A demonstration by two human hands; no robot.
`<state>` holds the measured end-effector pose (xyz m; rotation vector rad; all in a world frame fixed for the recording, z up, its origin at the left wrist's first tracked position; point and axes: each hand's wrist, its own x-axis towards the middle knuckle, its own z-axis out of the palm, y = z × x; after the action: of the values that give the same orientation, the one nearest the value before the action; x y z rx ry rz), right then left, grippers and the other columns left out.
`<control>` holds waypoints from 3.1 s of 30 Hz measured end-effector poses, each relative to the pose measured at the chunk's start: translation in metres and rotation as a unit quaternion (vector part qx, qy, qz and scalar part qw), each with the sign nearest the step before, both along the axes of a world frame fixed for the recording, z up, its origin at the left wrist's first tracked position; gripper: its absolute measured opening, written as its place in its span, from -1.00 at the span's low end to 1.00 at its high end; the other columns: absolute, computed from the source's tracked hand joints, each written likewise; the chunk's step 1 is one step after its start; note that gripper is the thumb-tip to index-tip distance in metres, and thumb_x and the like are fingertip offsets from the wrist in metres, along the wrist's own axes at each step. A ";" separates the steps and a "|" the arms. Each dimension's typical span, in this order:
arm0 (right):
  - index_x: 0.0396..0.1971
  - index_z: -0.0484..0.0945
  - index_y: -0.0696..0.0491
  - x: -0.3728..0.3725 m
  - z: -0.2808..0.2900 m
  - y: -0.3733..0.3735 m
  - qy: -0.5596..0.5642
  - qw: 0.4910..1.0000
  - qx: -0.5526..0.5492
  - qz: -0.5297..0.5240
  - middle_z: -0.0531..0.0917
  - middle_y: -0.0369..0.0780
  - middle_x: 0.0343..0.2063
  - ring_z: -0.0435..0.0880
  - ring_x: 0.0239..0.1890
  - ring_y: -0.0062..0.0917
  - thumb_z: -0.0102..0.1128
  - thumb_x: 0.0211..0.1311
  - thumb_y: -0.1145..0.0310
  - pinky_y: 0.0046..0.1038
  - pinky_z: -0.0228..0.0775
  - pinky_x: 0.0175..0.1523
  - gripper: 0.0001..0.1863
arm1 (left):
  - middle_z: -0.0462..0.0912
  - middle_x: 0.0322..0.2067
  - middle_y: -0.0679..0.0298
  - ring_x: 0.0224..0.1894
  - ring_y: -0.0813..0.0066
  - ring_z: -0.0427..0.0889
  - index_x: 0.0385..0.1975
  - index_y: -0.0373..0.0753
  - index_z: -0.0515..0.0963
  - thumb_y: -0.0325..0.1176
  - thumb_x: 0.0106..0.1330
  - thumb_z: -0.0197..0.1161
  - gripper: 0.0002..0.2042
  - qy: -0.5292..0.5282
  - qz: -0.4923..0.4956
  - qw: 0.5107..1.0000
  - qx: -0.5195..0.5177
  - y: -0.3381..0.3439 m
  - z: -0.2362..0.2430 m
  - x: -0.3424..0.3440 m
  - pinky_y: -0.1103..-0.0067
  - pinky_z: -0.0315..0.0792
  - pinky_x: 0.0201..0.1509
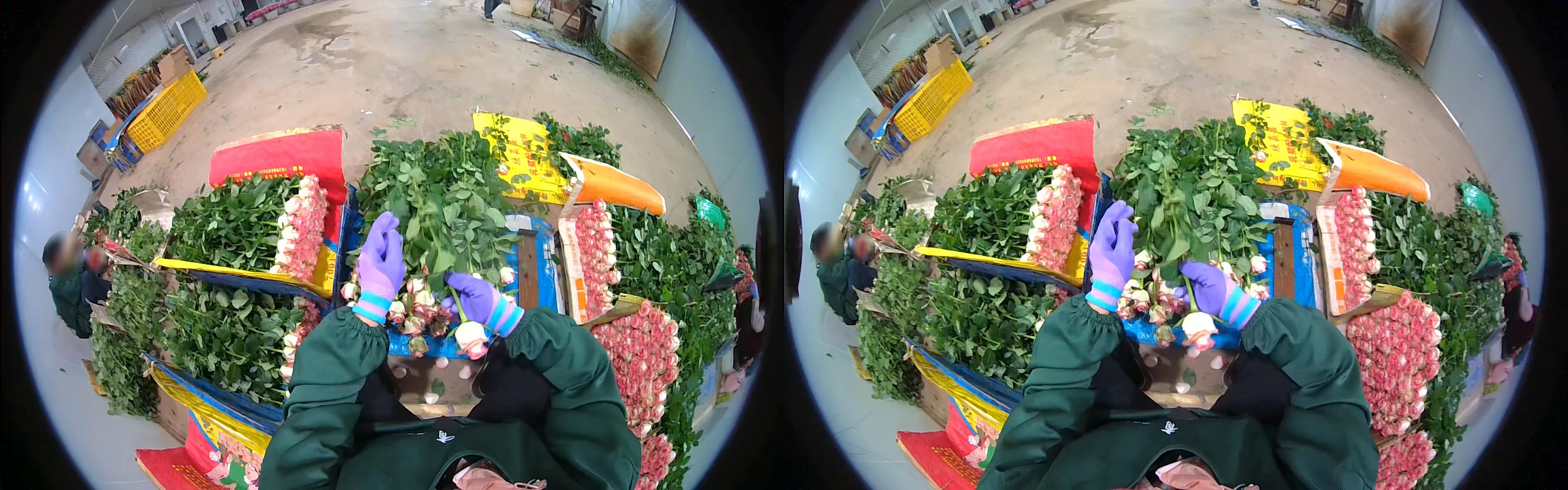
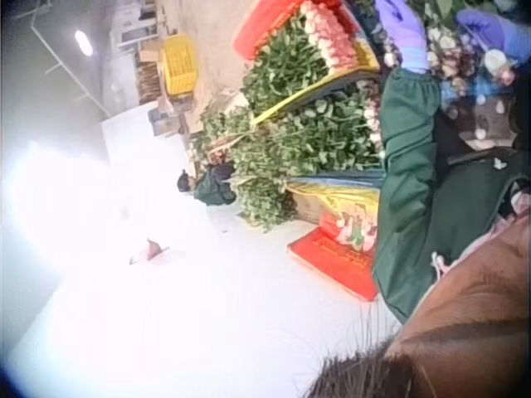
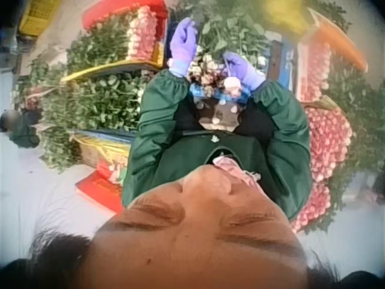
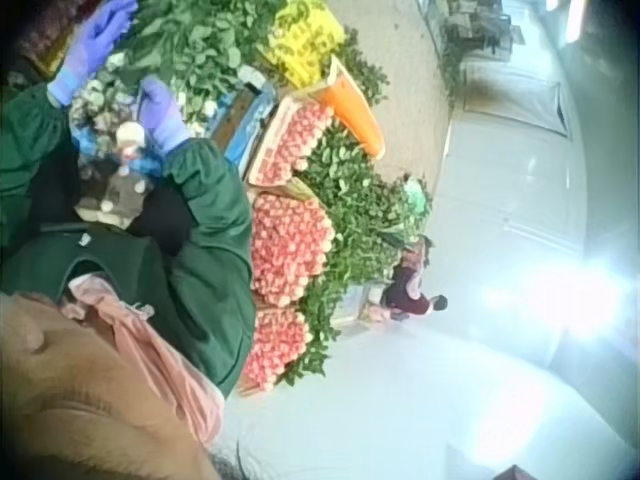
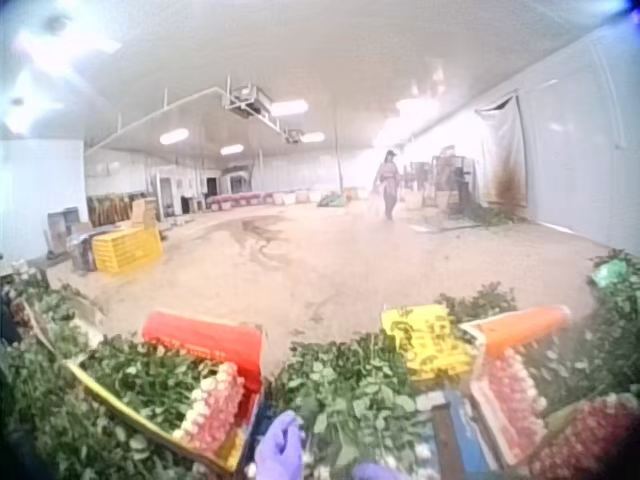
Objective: The person trims rose stems and removes leaves while seated among crates of pink roses. They repeatedly pick up stems, cut the ends, strip foliage, and place the trimmed roses into a blue crate.
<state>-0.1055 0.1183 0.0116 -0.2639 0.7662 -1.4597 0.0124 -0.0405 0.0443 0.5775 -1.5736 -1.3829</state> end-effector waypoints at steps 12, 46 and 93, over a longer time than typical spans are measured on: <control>0.11 0.34 0.14 -0.015 0.037 -0.009 0.422 0.875 -0.209 -0.113 0.48 -0.21 0.02 0.49 -0.01 -0.56 0.43 -0.07 0.38 -0.46 0.40 0.07 -0.32 | 0.42 0.14 0.09 0.27 -0.04 0.25 0.07 -0.27 0.46 -0.10 0.09 0.20 -0.45 -0.085 -0.076 0.801 -0.587 0.044 0.044 -0.001 0.14 0.22 0.24; -0.01 0.50 -0.04 -0.070 -0.278 0.310 0.579 0.590 0.555 -0.089 0.62 -0.11 -0.16 0.59 -0.11 -0.19 -0.05 0.26 -0.02 -0.21 0.39 -0.01 -0.54 | 0.54 0.00 0.14 0.04 0.45 0.50 0.02 -0.43 0.43 -0.44 0.41 -0.05 -0.72 -0.187 -0.021 0.966 -0.178 -0.021 -0.006 -0.027 0.58 0.32 0.15; -0.06 0.43 0.16 -0.064 -0.312 0.298 0.530 0.696 0.446 -0.187 0.62 -0.01 -0.26 0.61 -0.24 -0.21 0.17 0.18 0.20 -0.28 0.44 -0.11 -0.58 | 0.57 -0.03 0.15 0.05 0.40 0.51 -0.02 -0.43 0.48 -0.42 0.43 -0.06 -0.73 -0.334 -0.028 0.895 -0.293 -0.042 -0.043 -0.030 0.50 0.31 0.19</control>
<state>-0.1698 0.4165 -0.3001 -0.1718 2.5025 -1.0042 -0.0177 -0.0821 0.0009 0.6631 -2.4462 -0.6812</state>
